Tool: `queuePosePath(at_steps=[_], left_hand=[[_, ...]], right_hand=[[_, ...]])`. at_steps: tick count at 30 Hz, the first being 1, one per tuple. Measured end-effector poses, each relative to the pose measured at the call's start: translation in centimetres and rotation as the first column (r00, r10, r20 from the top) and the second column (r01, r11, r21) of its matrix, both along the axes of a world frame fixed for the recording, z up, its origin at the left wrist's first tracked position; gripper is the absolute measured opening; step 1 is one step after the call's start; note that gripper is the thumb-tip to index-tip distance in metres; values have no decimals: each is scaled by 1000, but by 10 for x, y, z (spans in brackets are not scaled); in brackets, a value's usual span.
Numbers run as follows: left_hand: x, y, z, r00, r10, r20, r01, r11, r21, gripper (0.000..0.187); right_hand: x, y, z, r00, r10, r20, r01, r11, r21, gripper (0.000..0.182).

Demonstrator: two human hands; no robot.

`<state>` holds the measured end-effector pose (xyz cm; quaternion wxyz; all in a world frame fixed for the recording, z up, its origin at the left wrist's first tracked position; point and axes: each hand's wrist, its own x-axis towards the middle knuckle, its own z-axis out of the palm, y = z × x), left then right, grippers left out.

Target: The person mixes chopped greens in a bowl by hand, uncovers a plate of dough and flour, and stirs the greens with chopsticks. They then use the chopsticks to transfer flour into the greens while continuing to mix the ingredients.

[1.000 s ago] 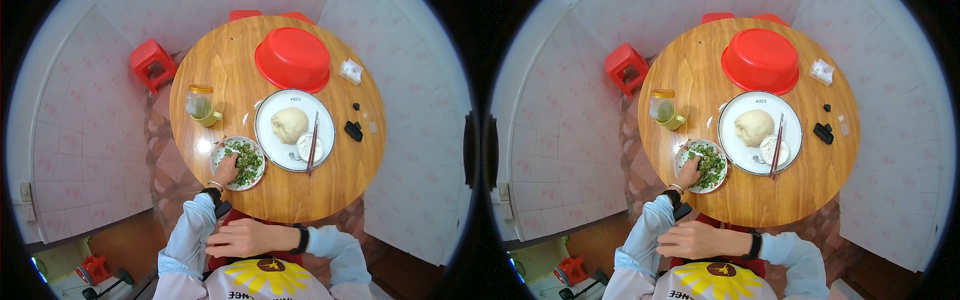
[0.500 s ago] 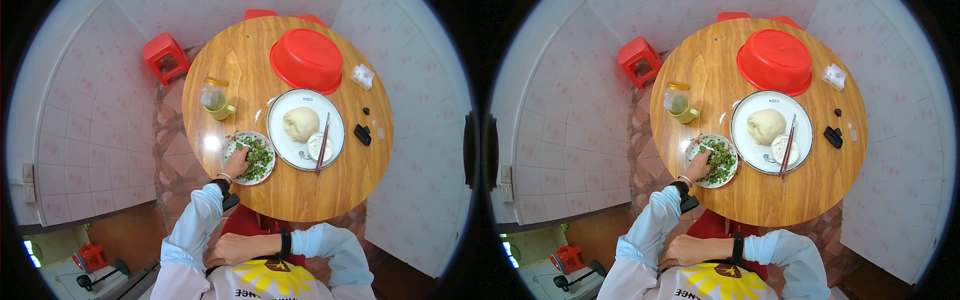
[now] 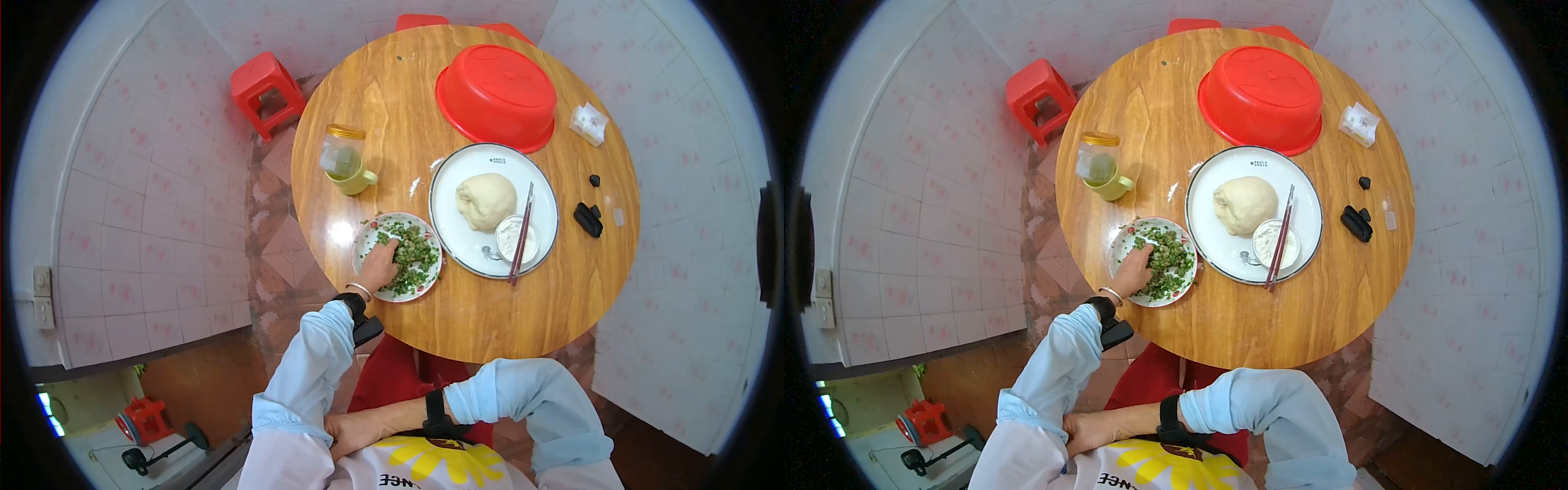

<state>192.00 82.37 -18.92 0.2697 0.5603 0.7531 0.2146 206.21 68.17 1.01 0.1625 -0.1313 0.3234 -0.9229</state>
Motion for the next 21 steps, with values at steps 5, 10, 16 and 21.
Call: queuePosePath(at_steps=[5, 10, 16, 21], left_hand=[[0, 2, 6, 1000, -3, -12, 2, 998, -58, 40], [1, 2, 3, 1000, 7, -4, -7, 1000, -26, 39], [1, 2, 6, 1000, 8, 4, -8, 1000, -16, 40], [3, 3, 9, 1000, 8, 3, -8, 1000, -25, 39]], right_hand=[[1, -3, -8, 994, 73, 79, -84, 985, 150, 22], [5, -8, -7, 994, -86, 74, 65, 965, 255, 25], [3, 34, 31, 982, 131, 140, -191, 722, 665, 20], [14, 45, 32, 321, -281, -904, 930, 275, 245, 15]])
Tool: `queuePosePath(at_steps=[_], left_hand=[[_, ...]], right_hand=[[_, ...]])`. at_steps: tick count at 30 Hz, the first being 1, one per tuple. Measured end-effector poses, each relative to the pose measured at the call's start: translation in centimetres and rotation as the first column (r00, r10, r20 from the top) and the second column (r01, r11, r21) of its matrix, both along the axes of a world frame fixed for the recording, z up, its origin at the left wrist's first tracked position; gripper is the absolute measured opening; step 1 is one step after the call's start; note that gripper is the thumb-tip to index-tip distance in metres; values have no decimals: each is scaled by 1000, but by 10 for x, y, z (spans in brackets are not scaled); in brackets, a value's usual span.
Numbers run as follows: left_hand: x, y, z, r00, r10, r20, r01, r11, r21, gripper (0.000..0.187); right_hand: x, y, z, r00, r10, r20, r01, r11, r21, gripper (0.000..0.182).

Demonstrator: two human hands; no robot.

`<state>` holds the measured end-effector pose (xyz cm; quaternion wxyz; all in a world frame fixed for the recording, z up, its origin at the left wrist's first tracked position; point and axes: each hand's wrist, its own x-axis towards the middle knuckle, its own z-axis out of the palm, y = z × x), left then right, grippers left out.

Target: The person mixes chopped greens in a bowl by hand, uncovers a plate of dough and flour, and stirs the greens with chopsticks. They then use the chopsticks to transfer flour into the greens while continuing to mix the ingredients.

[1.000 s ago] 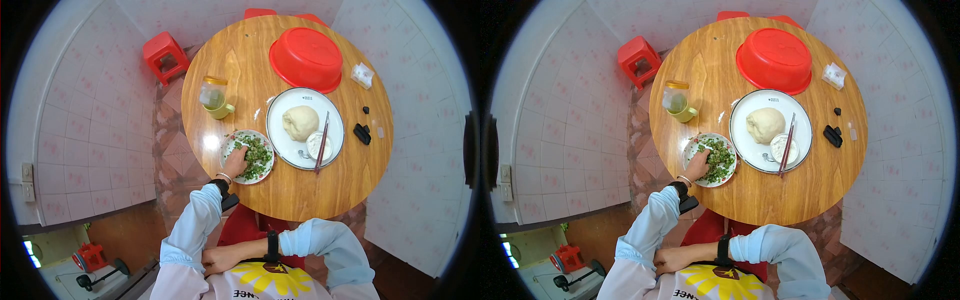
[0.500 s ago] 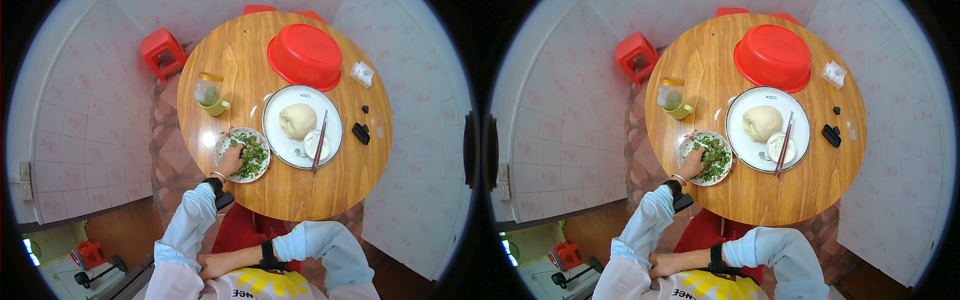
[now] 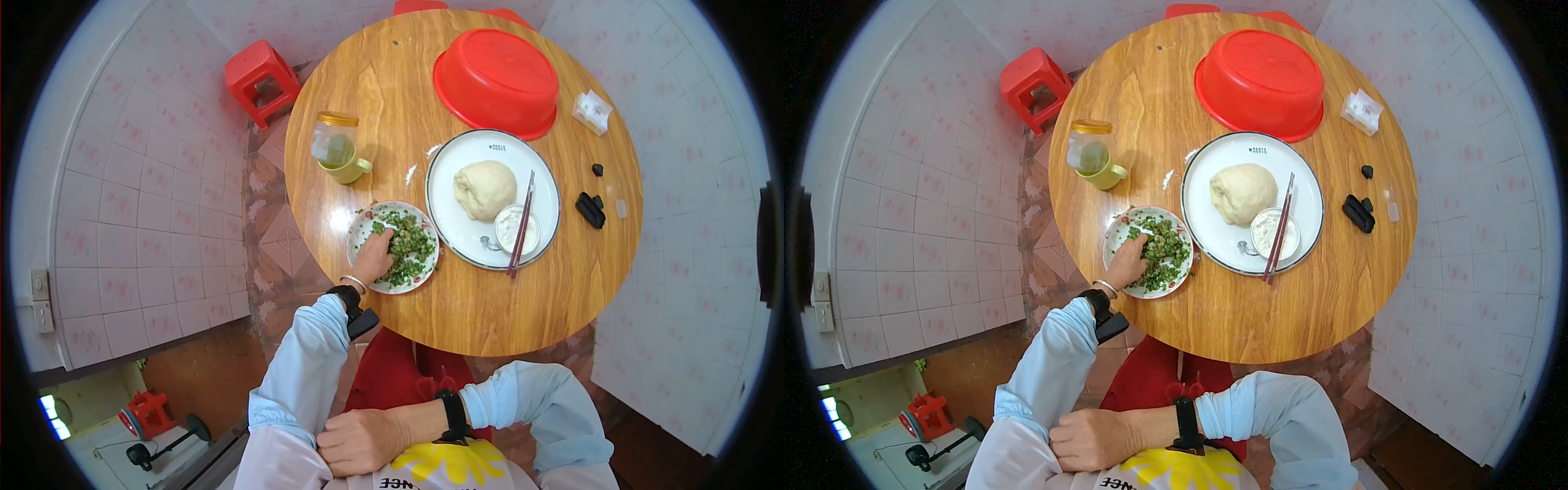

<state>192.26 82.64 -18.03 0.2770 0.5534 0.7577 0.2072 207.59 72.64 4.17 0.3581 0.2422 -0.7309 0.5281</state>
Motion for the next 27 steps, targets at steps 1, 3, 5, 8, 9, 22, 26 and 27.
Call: queuePosePath(at_steps=[1, 3, 5, 8, 9, 22, 26, 27], left_hand=[[0, 0, 0, 1000, -1, 7, 1, 1000, 10, 38], [-3, 0, 0, 1000, 4, 4, -5, 1000, 14, 37], [-3, 1, 0, 1000, -22, 4, 22, 1000, -3, 36], [-1, 0, 2, 1000, -14, 3, 14, 1000, 18, 36], [0, -1, 3, 1000, -1, -2, 1, 999, 43, 36], [-2, 1, 2, 1000, -18, 10, 18, 1000, -25, 37], [-4, 1, 5, 999, -37, 14, 37, 999, -18, 39], [-3, -1, 5, 999, -50, 21, 50, 998, -35, 40]], right_hand=[[0, 1, 2, 996, 28, -86, -25, 999, 37, 13], [-3, -1, 0, 990, 34, -138, -32, 999, 20, 14], [-5, -6, -6, 982, 40, -183, -40, 999, 4, 14], [-6, -10, -14, 992, 13, -129, 12, 982, 191, 14], [-5, -10, -14, 992, -9, -122, 33, 980, 195, 14], [-14, -4, -14, 993, -83, -83, 99, 972, 212, 15], [-16, -1, -17, 995, -74, -62, 87, 970, 227, 14], [-16, 0, -18, 996, -68, -58, 81, 965, 249, 13]])
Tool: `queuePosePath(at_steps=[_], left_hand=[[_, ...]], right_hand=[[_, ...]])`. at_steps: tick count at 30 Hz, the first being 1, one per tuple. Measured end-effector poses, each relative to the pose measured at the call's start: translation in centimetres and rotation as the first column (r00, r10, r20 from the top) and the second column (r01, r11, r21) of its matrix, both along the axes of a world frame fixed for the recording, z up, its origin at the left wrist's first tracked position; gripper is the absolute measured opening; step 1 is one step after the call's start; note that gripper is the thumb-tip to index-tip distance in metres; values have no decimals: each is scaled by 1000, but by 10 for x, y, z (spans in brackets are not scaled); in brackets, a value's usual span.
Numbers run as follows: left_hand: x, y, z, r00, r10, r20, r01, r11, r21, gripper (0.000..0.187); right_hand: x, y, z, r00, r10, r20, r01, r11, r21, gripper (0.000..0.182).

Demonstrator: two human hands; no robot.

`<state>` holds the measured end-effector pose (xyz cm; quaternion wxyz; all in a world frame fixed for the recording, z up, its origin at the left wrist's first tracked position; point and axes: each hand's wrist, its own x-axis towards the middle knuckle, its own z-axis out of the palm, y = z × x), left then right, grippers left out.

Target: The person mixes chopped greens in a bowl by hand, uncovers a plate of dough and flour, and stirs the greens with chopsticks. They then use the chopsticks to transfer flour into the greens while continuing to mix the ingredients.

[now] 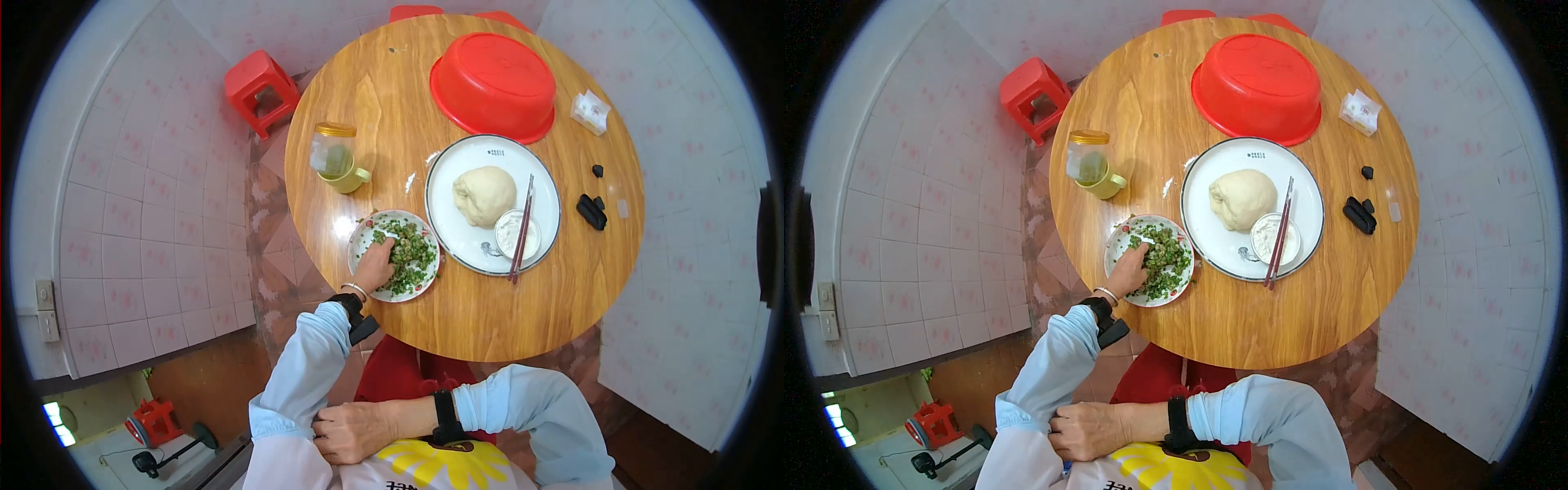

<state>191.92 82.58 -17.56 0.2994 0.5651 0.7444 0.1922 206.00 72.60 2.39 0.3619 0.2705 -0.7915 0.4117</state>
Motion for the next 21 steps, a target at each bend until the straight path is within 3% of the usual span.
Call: queuePosePath(at_steps=[9, 21], left_hand=[[-11, 3, -4, 992, -107, 63, 113, 988, -101, 46], [-17, 5, -12, 986, -152, 69, 155, 987, -44, 40]], right_hand=[[-12, 4, -10, 999, 35, -23, -35, 999, 23, 13], [-19, 16, -21, 989, 47, -138, -41, 998, 48, 13]])
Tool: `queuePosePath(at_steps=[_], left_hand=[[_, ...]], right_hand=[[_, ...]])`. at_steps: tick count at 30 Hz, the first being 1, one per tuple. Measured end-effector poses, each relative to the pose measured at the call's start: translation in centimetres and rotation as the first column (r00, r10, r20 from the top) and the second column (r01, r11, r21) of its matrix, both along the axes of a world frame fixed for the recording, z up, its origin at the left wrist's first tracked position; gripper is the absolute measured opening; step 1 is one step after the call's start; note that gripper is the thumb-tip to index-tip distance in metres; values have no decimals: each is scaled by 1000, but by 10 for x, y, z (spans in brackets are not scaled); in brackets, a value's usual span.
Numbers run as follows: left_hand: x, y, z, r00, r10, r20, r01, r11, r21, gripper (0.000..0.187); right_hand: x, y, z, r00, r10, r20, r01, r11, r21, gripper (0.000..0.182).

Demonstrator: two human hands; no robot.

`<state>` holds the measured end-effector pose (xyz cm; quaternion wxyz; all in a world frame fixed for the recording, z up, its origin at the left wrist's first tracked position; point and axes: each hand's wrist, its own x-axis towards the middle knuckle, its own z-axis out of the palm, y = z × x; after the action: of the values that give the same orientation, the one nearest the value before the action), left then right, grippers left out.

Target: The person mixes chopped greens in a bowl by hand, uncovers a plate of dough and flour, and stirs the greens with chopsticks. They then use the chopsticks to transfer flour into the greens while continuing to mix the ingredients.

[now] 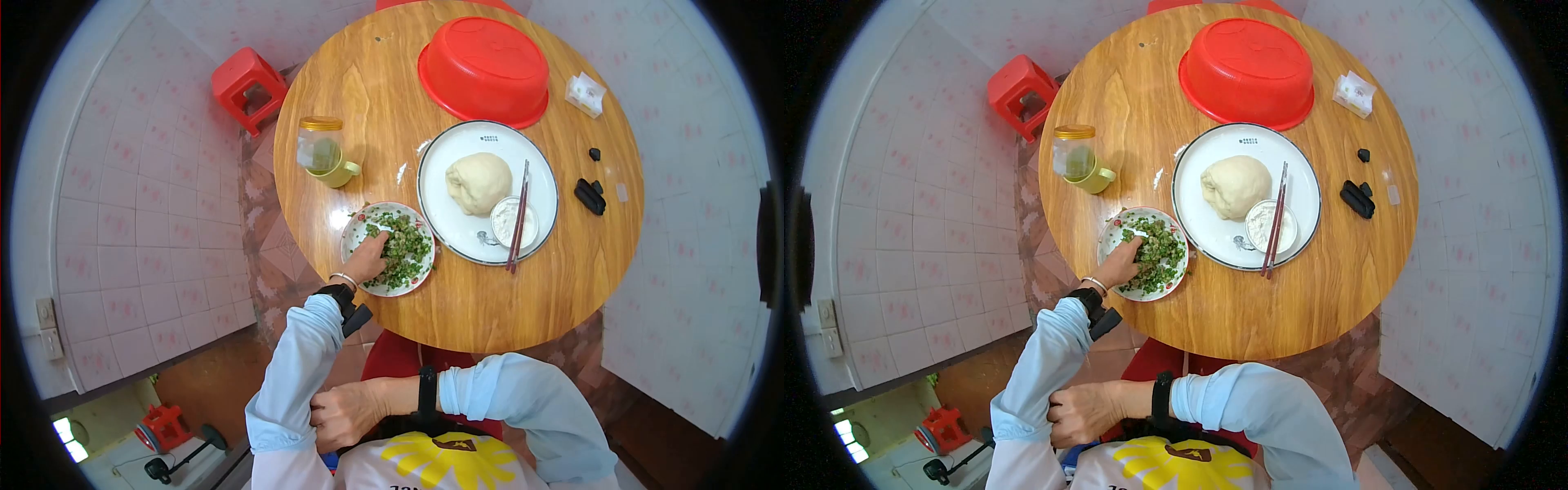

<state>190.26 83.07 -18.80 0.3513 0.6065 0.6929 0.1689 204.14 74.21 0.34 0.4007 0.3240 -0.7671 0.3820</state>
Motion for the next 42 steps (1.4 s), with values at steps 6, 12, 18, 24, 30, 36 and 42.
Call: queuePosePath(at_steps=[6, 12, 18, 24, 30, 36, 42], left_hand=[[1, 3, -1, 996, 74, 41, -73, 997, -13, 40], [-2, 4, -3, 997, 63, 51, -66, 996, 63, 30], [0, 6, 5, 985, 117, 126, -126, 990, 63, 31], [0, 5, 0, 988, 131, 80, -135, 990, 41, 34], [3, 2, -5, 980, 171, 105, -180, 980, 81, 30], [10, -4, -6, 963, 249, 108, -259, 962, 92, 29], [14, -12, -3, 887, 375, 268, -408, 910, 76, 34]], right_hand=[[31, 15, 14, 999, 20, 35, -13, 978, -206, 14], [66, 22, 22, 871, 72, 485, 177, 876, -448, 21], [41, 2, 24, 635, 309, 708, 126, 863, -489, 21], [45, -16, 34, 644, 380, 664, 141, 794, -591, 17], [46, -20, 31, 707, 336, 622, 90, 830, -550, 17], [52, -4, 38, 655, 568, 499, -177, 757, -629, 21], [76, 28, -64, 112, 601, 791, 682, 533, -501, 43]])
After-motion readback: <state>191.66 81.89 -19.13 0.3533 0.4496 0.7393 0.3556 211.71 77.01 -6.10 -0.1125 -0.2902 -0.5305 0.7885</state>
